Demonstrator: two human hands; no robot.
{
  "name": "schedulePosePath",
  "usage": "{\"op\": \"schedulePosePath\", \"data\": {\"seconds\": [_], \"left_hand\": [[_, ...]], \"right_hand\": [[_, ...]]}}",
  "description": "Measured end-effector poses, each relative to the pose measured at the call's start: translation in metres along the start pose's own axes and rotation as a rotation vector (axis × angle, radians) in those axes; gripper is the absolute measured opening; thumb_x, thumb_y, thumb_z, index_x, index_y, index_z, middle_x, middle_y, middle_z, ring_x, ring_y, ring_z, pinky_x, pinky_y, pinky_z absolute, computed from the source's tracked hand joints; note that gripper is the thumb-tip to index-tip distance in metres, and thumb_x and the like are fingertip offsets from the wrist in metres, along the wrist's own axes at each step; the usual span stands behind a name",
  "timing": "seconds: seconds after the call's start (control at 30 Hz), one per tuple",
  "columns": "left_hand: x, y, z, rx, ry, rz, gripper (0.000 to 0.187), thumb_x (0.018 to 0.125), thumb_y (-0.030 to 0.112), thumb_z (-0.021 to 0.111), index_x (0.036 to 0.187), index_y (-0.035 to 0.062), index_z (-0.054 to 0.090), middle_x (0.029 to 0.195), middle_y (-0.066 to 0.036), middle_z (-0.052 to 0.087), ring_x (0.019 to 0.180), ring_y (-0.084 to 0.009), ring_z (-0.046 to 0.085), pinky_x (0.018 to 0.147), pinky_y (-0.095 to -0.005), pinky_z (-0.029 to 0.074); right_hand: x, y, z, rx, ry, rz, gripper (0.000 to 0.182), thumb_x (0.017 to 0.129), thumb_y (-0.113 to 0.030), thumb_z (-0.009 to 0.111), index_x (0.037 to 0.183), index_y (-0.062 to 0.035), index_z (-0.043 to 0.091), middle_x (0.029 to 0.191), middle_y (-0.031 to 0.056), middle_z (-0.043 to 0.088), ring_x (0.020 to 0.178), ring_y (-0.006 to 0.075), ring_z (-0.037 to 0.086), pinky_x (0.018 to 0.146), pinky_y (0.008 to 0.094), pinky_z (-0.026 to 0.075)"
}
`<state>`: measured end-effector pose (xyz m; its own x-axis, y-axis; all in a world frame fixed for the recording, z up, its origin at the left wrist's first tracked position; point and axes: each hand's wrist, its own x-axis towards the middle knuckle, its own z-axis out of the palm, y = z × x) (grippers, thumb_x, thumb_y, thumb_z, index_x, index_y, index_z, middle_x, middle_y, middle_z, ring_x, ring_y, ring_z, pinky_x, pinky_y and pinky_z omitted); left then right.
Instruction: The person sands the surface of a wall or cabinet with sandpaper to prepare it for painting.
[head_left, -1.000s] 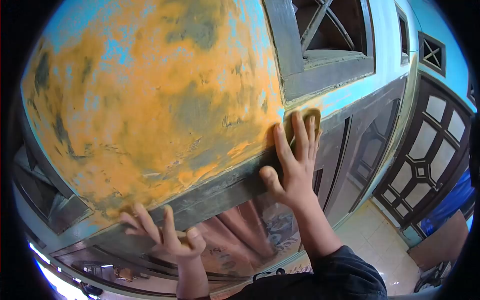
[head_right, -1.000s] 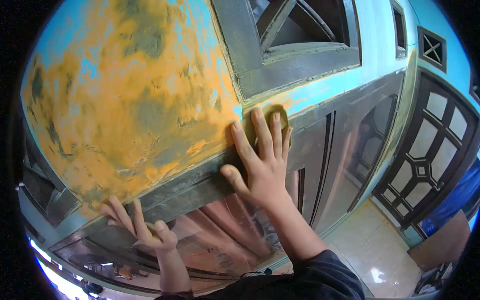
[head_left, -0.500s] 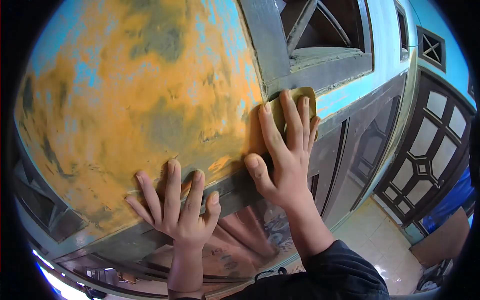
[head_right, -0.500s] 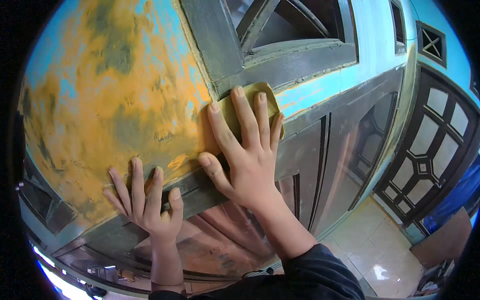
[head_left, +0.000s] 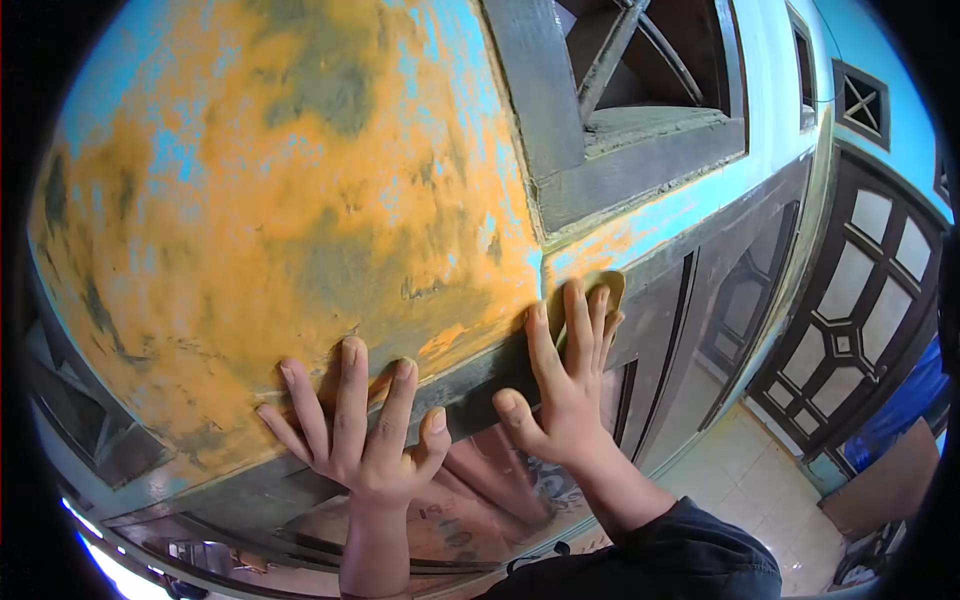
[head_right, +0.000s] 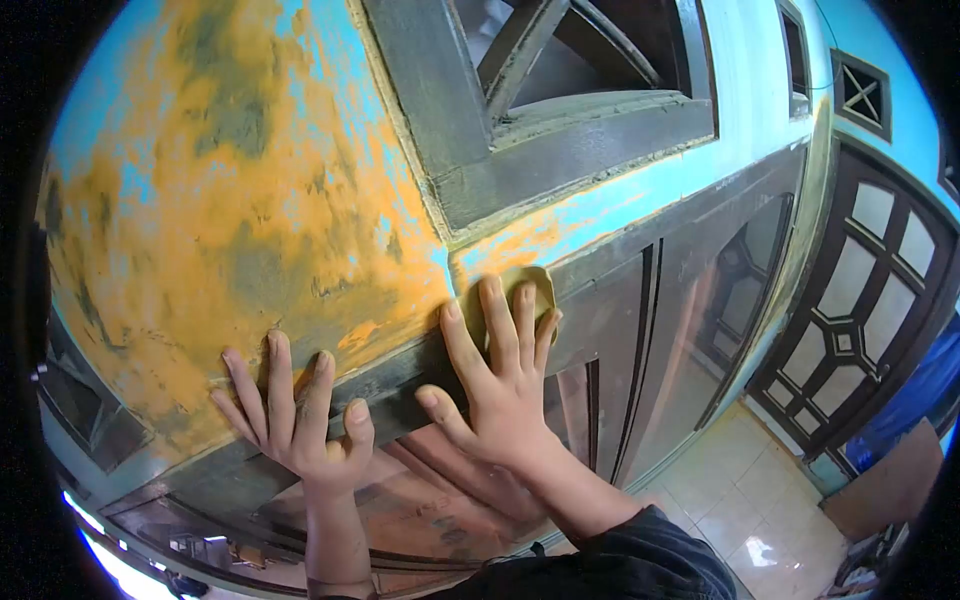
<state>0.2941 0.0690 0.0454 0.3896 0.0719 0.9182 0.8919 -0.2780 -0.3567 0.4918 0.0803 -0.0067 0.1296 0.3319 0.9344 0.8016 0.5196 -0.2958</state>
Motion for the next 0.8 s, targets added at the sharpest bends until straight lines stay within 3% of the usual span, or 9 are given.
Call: {"op": "schedulePosePath", "data": {"seconds": [0.07, 0.2, 0.27, 0.37, 0.47, 0.6, 0.8], "left_hand": [[0.000, 0.001, 0.001, -0.029, 0.003, -0.028, 0.038, 0.099, 0.048, 0.052, 0.118, 0.0245, 0.075, 0.140, -0.009, 0.064, 0.144, -0.0510, 0.037, 0.122, -0.0648, 0.005], [0.000, 0.002, 0.000, -0.018, -0.003, -0.038, 0.038, 0.098, 0.049, 0.053, 0.117, 0.0255, 0.076, 0.140, -0.008, 0.064, 0.144, -0.0509, 0.037, 0.122, -0.0651, 0.006], [-0.001, 0.002, 0.000, -0.030, -0.004, -0.042, 0.037, 0.098, 0.049, 0.053, 0.116, 0.0257, 0.076, 0.140, -0.007, 0.064, 0.144, -0.0508, 0.037, 0.122, -0.0654, 0.006], [-0.003, 0.000, 0.002, -0.034, 0.010, -0.027, 0.037, 0.098, 0.048, 0.052, 0.116, 0.0258, 0.076, 0.140, -0.007, 0.064, 0.144, -0.0503, 0.038, 0.122, -0.0655, 0.006], [0.000, -0.001, 0.002, -0.013, 0.023, 0.033, 0.043, 0.101, 0.048, 0.049, 0.120, 0.0190, 0.073, 0.144, -0.013, 0.060, 0.144, -0.0493, 0.038, 0.123, -0.0621, 0.008], [0.000, -0.001, 0.001, -0.002, 0.014, 0.021, 0.043, 0.101, 0.049, 0.049, 0.120, 0.0197, 0.074, 0.144, -0.012, 0.060, 0.145, -0.0489, 0.037, 0.123, -0.0616, 0.008], [-0.001, 0.000, 0.002, 0.007, 0.007, 0.010, 0.045, 0.099, 0.050, 0.051, 0.123, 0.0191, 0.073, 0.145, -0.012, 0.059, 0.146, -0.0482, 0.035, 0.123, -0.0611, 0.005]], "right_hand": [[-0.002, 0.007, 0.007, -0.011, 0.044, -0.024, 0.071, 0.095, -0.054, 0.058, 0.152, -0.0121, 0.049, 0.163, 0.0242, 0.027, 0.153, 0.0496, 0.012, 0.118, 0.0669, -0.001], [0.048, -0.002, -0.021, -0.020, -0.027, -0.068, 0.069, 0.095, -0.053, 0.059, 0.152, -0.0146, 0.049, 0.163, 0.0241, 0.028, 0.153, 0.0496, 0.013, 0.119, 0.0671, -0.001], [0.036, -0.002, -0.018, -0.035, -0.055, -0.037, 0.068, 0.095, -0.052, 0.060, 0.152, -0.0152, 0.049, 0.163, 0.0243, 0.028, 0.153, 0.0498, 0.013, 0.118, 0.0676, -0.001], [0.001, 0.013, -0.004, -0.049, -0.050, -0.039, 0.066, 0.095, -0.049, 0.061, 0.151, -0.0159, 0.050, 0.163, 0.0252, 0.026, 0.153, 0.0504, 0.013, 0.118, 0.0687, -0.001], [0.007, 0.017, -0.003, -0.092, -0.033, -0.058, 0.065, 0.095, -0.048, 0.061, 0.151, -0.0169, 0.050, 0.163, 0.0253, 0.027, 0.153, 0.0500, 0.013, 0.118, 0.0684, -0.001], [0.055, 0.003, -0.024, -0.113, -0.060, -0.107, 0.065, 0.096, -0.050, 0.059, 0.152, -0.0176, 0.050, 0.164, 0.0242, 0.027, 0.153, 0.0483, 0.014, 0.119, 0.0672, 0.000], [0.022, 0.019, -0.015, -0.122, -0.067, -0.120, 0.066, 0.096, -0.052, 0.059, 0.152, -0.0190, 0.049, 0.163, 0.0241, 0.028, 0.153, 0.0483, 0.014, 0.119, 0.0670, -0.001]]}}
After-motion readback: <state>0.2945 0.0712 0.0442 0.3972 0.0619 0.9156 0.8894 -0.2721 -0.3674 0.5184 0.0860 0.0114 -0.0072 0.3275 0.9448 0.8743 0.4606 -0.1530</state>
